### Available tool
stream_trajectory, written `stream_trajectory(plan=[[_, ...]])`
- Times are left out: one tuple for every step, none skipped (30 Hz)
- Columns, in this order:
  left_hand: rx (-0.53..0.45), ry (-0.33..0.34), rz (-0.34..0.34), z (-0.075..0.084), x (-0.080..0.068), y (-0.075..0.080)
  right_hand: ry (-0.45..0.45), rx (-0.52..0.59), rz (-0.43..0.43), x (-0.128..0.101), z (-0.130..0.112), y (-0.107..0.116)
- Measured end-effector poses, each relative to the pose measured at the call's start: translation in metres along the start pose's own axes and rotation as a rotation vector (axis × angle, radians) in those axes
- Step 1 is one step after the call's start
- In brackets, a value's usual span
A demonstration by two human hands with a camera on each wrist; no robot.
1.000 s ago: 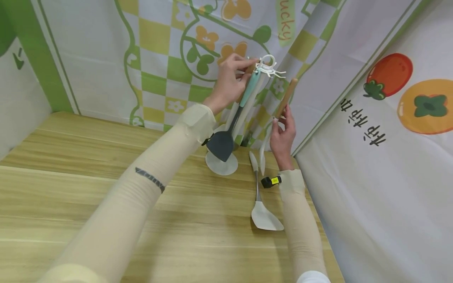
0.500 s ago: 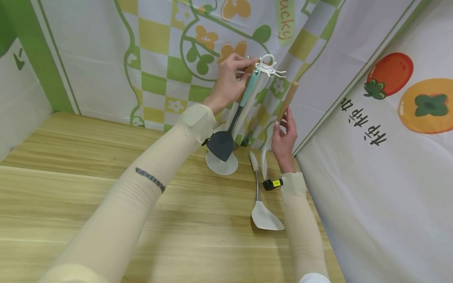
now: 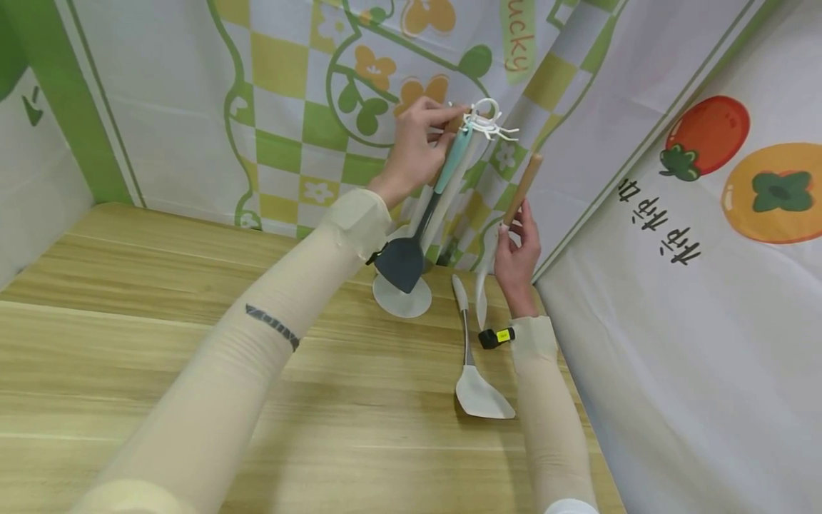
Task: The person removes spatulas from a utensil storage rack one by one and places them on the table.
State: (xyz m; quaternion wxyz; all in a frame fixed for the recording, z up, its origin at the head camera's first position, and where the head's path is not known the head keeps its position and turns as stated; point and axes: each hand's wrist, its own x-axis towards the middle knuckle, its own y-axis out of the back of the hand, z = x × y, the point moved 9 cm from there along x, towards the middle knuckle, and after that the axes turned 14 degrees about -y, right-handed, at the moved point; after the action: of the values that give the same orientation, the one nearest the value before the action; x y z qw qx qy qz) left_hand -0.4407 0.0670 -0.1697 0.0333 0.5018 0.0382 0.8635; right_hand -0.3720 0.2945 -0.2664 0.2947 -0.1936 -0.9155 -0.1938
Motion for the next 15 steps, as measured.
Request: stream_trajectory(plan=[[0.001,-0.004,0.001,0.0003,-0.0001,0.0,-0.002,0.0,0.001,-0.0003,0.0005,0.0005],[0.0,-0.005,0.0,0.0004,-0.0001,-0.0001,-0.004,-0.002,0.002,-0.0005,0.0012,0.0009],[0.001,-0.008,-0.001,0.0007,-0.0002,-0.0002,-0.004,-0.005,0.005,-0.0008,0.0017,0.0013],[0.002,-0.013,-0.001,0.0011,-0.0002,-0.0003,-0.006,-0.005,0.009,-0.0011,0.0022,0.0018],[0.002,-0.017,-0.002,0.0014,-0.0003,-0.0003,-0.003,-0.005,0.011,-0.0015,0.0021,0.0025],[0.0,-0.02,-0.002,0.0017,-0.0002,-0.0005,0.0,-0.007,0.013,-0.002,0.0021,0.0029],[0.0,-0.023,-0.003,0.0018,-0.0002,-0.0007,0.003,-0.007,0.014,-0.0024,0.0022,0.0032],[-0.003,-0.02,-0.004,0.0015,-0.0002,-0.0007,0.006,-0.011,0.016,-0.003,0.0021,0.0035],[-0.001,-0.023,-0.002,0.0017,-0.0002,-0.0006,0.011,-0.016,0.017,-0.0035,0.0018,0.0039],[-0.001,-0.022,0.001,0.0017,-0.0001,-0.0004,0.011,-0.017,0.016,-0.0042,0.0018,0.004],[-0.002,-0.019,0.002,0.0013,-0.0001,-0.0003,0.013,-0.02,0.013,-0.0046,0.0018,0.004],[0.0,-0.014,0.002,0.0007,-0.0001,-0.0002,0.012,-0.023,0.009,-0.0049,0.0023,0.0039],[0.001,-0.011,0.002,0.0002,0.0,-0.0002,0.01,-0.022,0.005,-0.0054,0.0025,0.004],[0.001,-0.008,0.003,-0.0002,0.0,-0.0001,0.008,-0.021,0.002,-0.0058,0.0028,0.0044],[0.001,-0.006,0.004,-0.0006,0.0,-0.0001,0.005,-0.015,-0.001,-0.0059,0.0034,0.0048]])
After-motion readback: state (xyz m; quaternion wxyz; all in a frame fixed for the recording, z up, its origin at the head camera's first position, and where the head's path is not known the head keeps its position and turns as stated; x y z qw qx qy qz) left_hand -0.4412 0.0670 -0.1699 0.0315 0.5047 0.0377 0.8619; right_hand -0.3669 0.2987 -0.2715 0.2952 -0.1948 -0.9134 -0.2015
